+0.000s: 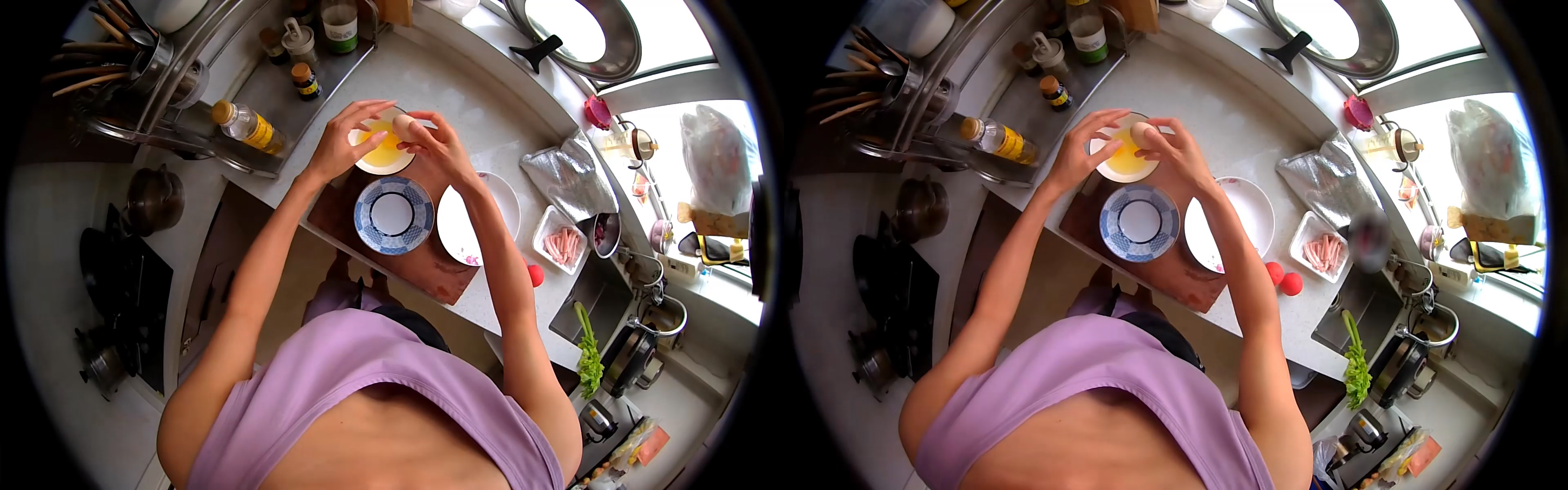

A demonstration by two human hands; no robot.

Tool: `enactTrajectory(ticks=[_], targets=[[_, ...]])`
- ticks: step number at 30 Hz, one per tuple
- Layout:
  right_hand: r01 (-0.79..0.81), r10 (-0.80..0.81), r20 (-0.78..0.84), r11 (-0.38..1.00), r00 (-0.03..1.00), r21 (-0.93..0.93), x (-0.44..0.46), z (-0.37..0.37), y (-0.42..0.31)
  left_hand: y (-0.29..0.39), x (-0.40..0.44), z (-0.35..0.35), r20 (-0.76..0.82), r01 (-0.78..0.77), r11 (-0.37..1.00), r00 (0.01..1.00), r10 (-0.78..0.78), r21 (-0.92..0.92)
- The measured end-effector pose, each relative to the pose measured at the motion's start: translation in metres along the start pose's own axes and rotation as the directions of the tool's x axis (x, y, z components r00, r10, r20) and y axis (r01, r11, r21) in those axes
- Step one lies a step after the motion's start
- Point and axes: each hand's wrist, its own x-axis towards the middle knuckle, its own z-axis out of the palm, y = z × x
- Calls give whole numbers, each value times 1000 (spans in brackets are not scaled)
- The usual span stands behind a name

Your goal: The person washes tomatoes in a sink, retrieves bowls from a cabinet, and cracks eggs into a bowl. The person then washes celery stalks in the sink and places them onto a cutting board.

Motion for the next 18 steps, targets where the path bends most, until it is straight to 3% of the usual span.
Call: enactTrajectory(ticks=[1, 5, 6, 7, 8, 15, 17, 18], targets=[[-71, 65, 100, 996, 993, 60, 3, 1, -2, 2, 3, -1, 62, 60, 990, 997, -52, -125], [-93, 72, 189, 990, 979, 105, 11, 7, -10, -11, 7, -4, 138, 58, 988, 990, -37, -146], [-90, 69, 188, 990, 980, 107, 10, 9, -14, -11, 7, -4, 145, 153, 963, 982, -122, -223], [2, 9, 201, 998, 980, -57, 9, 12, -21, -12, 7, -4, 159, 245, 923, 966, -205, -298], [97, -47, 223, 971, 974, -218, 9, 14, -25, -12, 7, -4, 158, 242, 924, 966, -203, -296], [60, -12, 183, 964, 983, -258, 12, 20, -22, -9, 4, -4, 132, 287, 876, 958, -256, -387], [132, -78, 139, 889, 987, -439, 13, 24, -20, -7, 3, -4, 131, 309, 879, 951, -280, -362], [134, -80, 139, 889, 987, -438, 12, 27, -22, -7, 3, -2, 98, 291, 892, 957, -275, -346]])
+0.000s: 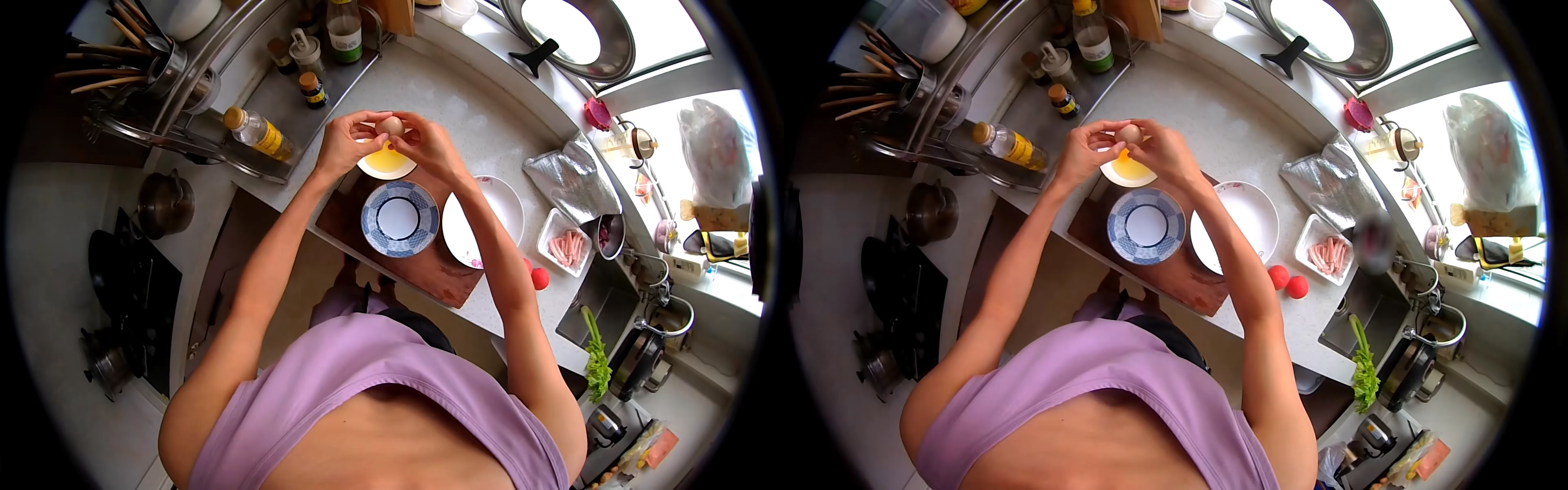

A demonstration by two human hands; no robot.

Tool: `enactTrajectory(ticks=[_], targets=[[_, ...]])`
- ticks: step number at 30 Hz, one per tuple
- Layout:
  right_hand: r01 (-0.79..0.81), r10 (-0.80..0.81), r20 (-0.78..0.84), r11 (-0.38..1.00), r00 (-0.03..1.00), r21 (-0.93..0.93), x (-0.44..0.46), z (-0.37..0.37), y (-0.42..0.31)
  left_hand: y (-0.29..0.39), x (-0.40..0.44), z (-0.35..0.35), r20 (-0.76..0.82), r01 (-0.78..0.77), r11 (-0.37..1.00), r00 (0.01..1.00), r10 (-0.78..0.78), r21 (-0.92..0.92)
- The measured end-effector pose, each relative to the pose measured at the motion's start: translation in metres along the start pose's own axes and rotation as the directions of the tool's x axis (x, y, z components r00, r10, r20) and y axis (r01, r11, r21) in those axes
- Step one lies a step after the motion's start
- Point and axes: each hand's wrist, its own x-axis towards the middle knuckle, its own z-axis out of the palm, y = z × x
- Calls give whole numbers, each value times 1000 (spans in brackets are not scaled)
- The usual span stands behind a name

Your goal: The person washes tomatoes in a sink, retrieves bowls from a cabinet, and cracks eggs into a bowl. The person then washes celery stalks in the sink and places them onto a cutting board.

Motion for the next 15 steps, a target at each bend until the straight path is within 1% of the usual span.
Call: enactTrajectory(ticks=[2, 3, 4, 5, 6, 7, 8, 9, 10, 11, 15], targets=[[-10, 4, -54, 993, 999, -117, -1, 3, -6, -3, 1, 2, -27, -20, 1000, 999, 20, 22], [-9, 3, -56, 993, 998, -116, -1, 5, -4, -5, 1, 4, -70, -53, 997, 996, 57, 51], [28, -36, -79, 995, 996, -99, 0, 7, -1, -8, 1, 5, -112, -86, 993, 989, 94, 81], [65, -73, -102, 994, 992, -83, 1, 8, 2, -10, 1, 6, -111, -86, 993, 989, 95, 82], [65, -74, -104, 994, 992, -83, 1, 9, 2, -11, 1, 7, -142, -97, 990, 984, 110, 100], [85, -100, -118, 989, 988, -122, 1, 10, 1, -12, 1, 8, -172, -106, 987, 977, 125, 117], [104, -126, -132, 981, 983, -161, 1, 12, 1, -13, 1, 8, -171, -106, 987, 977, 126, 118], [104, -126, -134, 982, 983, -161, 2, 13, 1, -14, 1, 9, -198, -116, 983, 970, 142, 140], [136, -165, -145, 972, 976, -189, 2, 14, 3, -15, 1, 10, -224, -125, 979, 961, 160, 163], [168, -203, -155, 962, 967, -217, 3, 15, 5, -16, 1, 10, -223, -125, 979, 962, 160, 163], [204, -249, -201, 954, 948, -221, 6, 22, 13, -13, 3, 13, -281, -66, 975, 951, 126, 212]])
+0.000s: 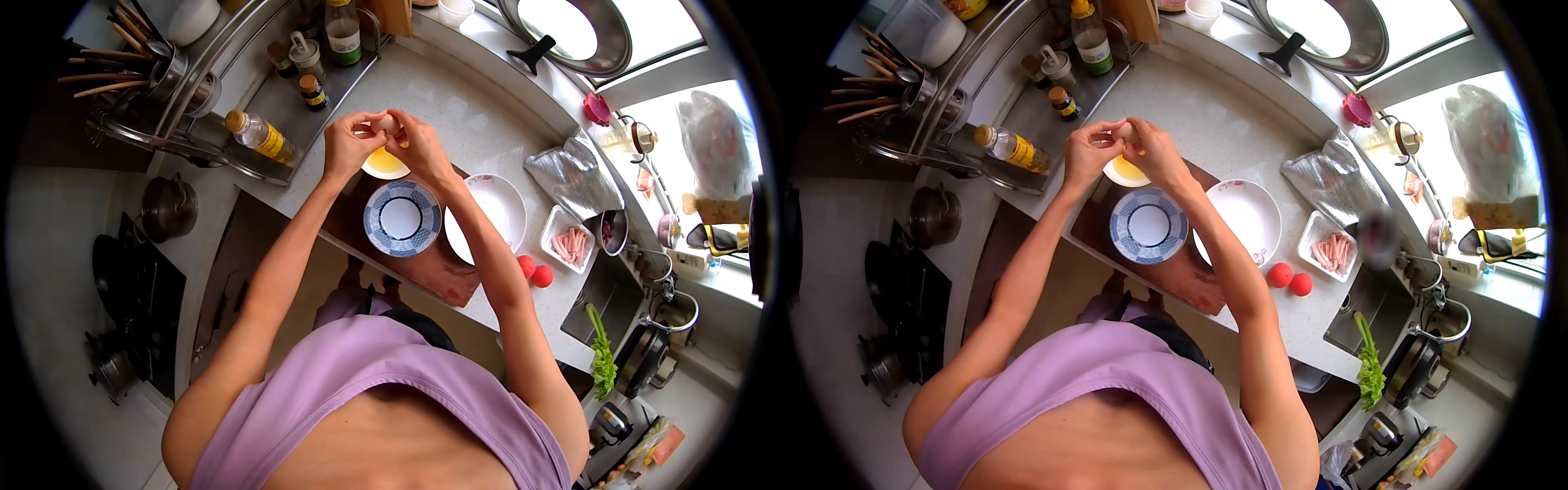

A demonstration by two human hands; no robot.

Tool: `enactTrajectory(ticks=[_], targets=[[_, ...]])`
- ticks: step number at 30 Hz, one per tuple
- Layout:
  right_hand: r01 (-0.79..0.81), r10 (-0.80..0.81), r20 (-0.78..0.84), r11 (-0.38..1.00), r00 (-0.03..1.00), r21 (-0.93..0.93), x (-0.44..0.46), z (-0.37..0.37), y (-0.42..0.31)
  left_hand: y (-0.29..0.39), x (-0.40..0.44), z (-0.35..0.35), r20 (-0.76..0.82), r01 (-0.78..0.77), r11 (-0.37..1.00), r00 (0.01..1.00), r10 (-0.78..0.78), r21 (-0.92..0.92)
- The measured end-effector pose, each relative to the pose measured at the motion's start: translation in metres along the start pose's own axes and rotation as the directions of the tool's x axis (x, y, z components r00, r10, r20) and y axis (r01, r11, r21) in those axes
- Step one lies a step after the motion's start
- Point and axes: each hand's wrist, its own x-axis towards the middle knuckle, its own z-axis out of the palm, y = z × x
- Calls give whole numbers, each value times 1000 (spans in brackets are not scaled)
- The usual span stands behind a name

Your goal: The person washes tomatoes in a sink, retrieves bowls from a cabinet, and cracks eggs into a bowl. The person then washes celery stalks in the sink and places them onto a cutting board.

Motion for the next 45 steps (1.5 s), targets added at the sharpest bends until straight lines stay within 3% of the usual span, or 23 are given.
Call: enactTrajectory(ticks=[6, 24, 34, 38, 41, 43, 44, 45], targets=[[55, -56, -42, 998, 998, -41, -1, 6, 9, -5, 2, 0, 3, 22, 1000, 1000, -22, -7], [84, -83, 27, 996, 996, -38, -6, 1, 17, -18, 5, -1, 143, -2, 998, 990, -6, 56], [101, -72, 240, 989, 968, -111, -5, -15, 23, -27, 12, -8, 231, -17, 999, 973, 25, -35], [95, -44, 320, 985, 946, -146, -6, -24, 19, -22, 15, -17, 288, -16, 999, 958, 8, 28], [194, -105, 336, 951, 936, -242, -8, -26, 30, -20, 18, -21, 357, -118, 987, 931, 72, 107], [202, -80, 352, 924, 932, -325, -9, -30, 26, -16, 20, -23, 398, -316, 931, 890, 224, 181], [213, -55, 368, 890, 928, -404, -9, -32, 24, -15, 20, -24, 398, -315, 932, 890, 224, 181], [213, -55, 369, 890, 928, -403, -8, -34, 19, -8, 19, -26, 428, -440, 849, 854, 295, 293]])
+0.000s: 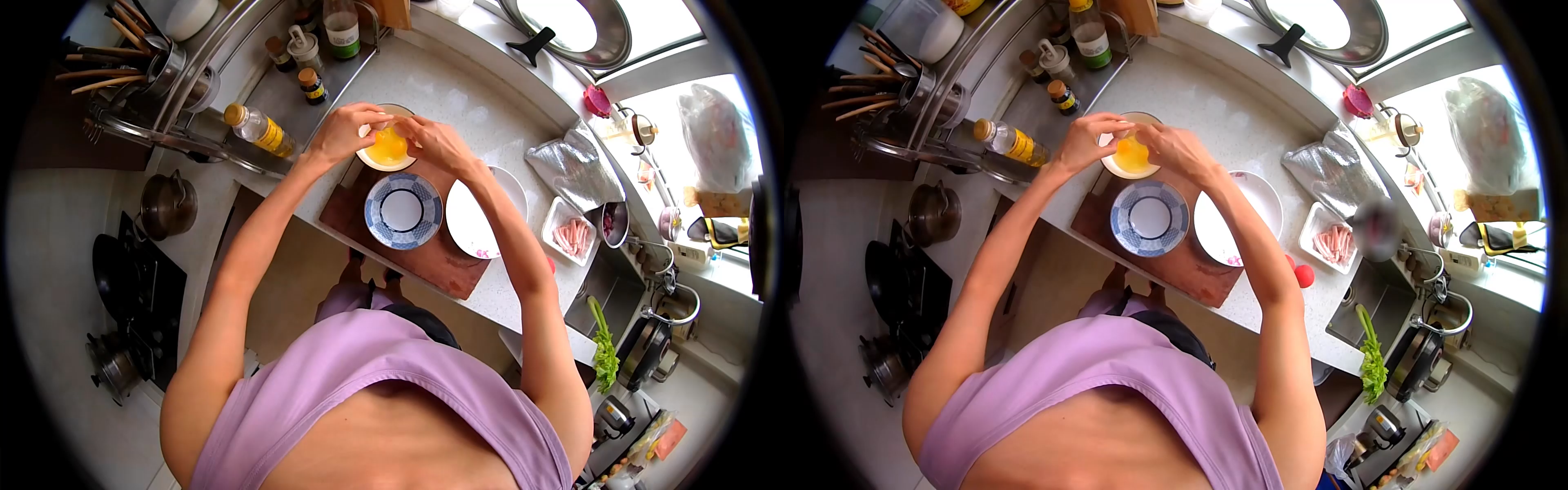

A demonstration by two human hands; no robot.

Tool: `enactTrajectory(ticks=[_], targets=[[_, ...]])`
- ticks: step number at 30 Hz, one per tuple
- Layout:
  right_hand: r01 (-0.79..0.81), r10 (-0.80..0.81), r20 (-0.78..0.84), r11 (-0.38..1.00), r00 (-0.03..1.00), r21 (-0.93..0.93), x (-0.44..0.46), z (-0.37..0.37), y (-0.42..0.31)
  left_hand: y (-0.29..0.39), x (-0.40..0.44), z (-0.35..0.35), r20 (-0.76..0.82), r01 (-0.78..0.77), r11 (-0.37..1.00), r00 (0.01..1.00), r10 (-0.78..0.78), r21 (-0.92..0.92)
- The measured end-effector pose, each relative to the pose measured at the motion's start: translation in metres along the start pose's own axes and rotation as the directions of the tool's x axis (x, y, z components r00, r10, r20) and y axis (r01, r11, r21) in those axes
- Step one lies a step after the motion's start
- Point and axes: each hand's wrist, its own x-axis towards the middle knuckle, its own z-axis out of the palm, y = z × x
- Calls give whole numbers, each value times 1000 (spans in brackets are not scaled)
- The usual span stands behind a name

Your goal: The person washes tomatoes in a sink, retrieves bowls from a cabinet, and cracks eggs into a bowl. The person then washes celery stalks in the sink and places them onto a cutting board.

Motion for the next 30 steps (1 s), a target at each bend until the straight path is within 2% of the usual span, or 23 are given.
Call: enactTrajectory(ticks=[1, 2, 4, 5, 6, 7, 8, 10, 14, 15, 16, 17, 18, 19, 20, 21, 22, 24, 25, 27, 28, 29, 30], targets=[[-19, 19, -2, 996, 1000, -89, -1, -4, -3, 5, 1, -4, 19, -85, 983, 996, 83, 165], [-38, 37, -6, 983, 999, -177, -1, -9, -7, 7, 1, -6, 19, -85, 983, 996, 83, 165], [-73, 70, -24, 981, 997, -181, -3, -19, -18, 13, 3, -11, 21, -217, 889, 974, 228, 404], [-109, 103, -43, 977, 994, -185, -3, -24, -24, 17, 4, -15, 20, -219, 888, 973, 231, 404], [-110, 103, -46, 976, 994, -188, -4, -29, -28, 26, 5, -19, 36, -242, 836, 965, 259, 492], [-122, 112, -76, 980, 991, -157, -5, -35, -32, 34, 6, -25, 53, -263, 775, 957, 285, 575], [-133, 121, -106, 983, 987, -124, -5, -41, -37, 43, 9, -32, 52, -264, 773, 956, 288, 577], [-132, 119, -154, 988, 981, -78, -4, -57, -51, 65, 14, -48, 30, -328, 675, 911, 412, 661], [-141, 149, -331, 989, 932, 47, 0, -87, -80, 123, 22, -86, 9, -337, 573, 867, 499, 747], [-142, 150, -333, 989, 931, 48, 0, -91, -85, 134, 23, -94, -20, -327, 539, 842, 539, 776], [-146, 197, -351, 975, 915, 167, 0, -95, -90, 139, 23, -98, -45, -315, 505, 814, 579, 803], [-143, 244, -365, 949, 899, 282, 1, -96, -92, 138, 23, -98, -43, -317, 503, 813, 581, 804], [-194, 322, -344, 913, 882, 358, 2, -92, -92, 135, 23, -98, -83, -298, 561, 829, 553, 772], [-194, 324, -348, 913, 880, 358, 3, -78, -84, 131, 22, -95, -121, -277, 617, 844, 523, 736], [-183, 314, -390, 923, 865, 338, 4, -53, -69, 120, 21, -84, -118, -283, 617, 842, 527, 735], [-172, 303, -431, 933, 850, 316, 3, -29, -51, 98, 18, -64, -106, -236, 671, 898, 427, 703], [-238, 314, -371, 942, 874, 235, -1, -3, -32, 73, 13, -41, -87, -182, 719, 944, 319, 671], [-365, 385, -293, 923, 875, 124, -13, 34, -17, 18, -6, 8, 78, -154, 737, 987, 137, 658], [-362, 381, -303, 925, 874, 118, -17, 31, -24, 19, -8, 10, 74, -160, 733, 986, 148, 661], [-348, 382, -391, 924, 837, 158, -24, 23, -35, 22, -12, 12, -88, -99, 851, 982, 168, 516], [-370, 408, -400, 913, 821, 171, -24, 16, -42, 29, -9, 9, -139, -24, 849, 984, 114, 528], [-386, 426, -389, 905, 817, 179, -28, 22, -43, 29, -12, 16, -126, -23, 856, 987, 102, 517], [-389, 414, -324, 910, 850, 142, -27, 26, -38, 23, -11, 21, -40, -72, 851, 993, 108, 520]])
